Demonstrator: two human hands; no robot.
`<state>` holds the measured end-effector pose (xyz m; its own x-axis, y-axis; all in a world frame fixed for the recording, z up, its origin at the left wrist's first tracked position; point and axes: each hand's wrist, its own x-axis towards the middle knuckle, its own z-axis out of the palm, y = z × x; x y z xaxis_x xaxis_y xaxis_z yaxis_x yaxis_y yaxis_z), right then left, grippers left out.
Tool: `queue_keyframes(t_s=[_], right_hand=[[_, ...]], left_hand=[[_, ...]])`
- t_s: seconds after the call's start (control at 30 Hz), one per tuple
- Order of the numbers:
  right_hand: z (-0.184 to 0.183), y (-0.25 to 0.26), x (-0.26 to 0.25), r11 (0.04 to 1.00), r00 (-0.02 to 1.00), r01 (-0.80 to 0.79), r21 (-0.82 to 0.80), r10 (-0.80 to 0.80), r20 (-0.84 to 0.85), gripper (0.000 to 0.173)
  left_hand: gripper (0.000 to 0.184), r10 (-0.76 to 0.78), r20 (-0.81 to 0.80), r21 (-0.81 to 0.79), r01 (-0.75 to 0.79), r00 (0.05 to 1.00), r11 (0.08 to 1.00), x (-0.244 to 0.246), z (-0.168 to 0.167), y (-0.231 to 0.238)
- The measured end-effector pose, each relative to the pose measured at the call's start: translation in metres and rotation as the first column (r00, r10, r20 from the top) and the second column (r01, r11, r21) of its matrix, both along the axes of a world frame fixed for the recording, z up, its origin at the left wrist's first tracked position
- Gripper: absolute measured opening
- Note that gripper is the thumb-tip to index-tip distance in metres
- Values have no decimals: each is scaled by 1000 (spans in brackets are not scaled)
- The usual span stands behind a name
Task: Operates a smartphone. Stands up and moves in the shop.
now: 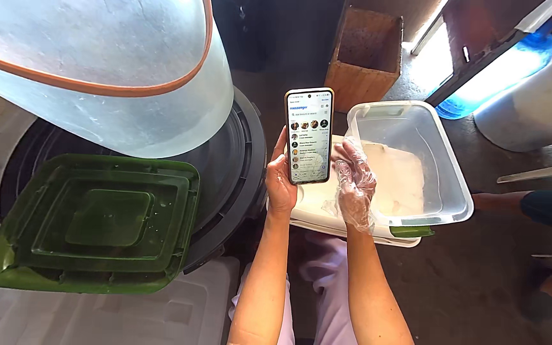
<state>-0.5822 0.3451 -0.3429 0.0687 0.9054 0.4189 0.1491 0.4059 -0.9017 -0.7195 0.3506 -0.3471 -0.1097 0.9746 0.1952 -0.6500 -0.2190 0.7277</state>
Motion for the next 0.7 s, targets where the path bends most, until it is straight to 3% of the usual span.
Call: queue_keyframes(t_s=[0.07, 0.1, 0.33, 0.7], right_hand=[[-5, 2, 1, 966, 967, 69, 250, -126, 222, 33], [-6, 1, 2, 956, 952, 65, 285, -145, 268, 35], [-4, -5, 4, 973, 938, 4, 229, -83, 336, 41], [-3, -4, 2, 972, 954, -2, 234, -68, 292, 37]], left_hand=[[60, 3, 32, -5, -2, 999, 1000, 0, -1, 2], [60, 6, 39, -4, -6, 999, 1000, -1, -1, 3], [60, -4, 40, -2, 5, 999, 1000, -4, 1, 2], [61, -3, 33, 3, 3, 999, 1000, -1, -1, 3]])
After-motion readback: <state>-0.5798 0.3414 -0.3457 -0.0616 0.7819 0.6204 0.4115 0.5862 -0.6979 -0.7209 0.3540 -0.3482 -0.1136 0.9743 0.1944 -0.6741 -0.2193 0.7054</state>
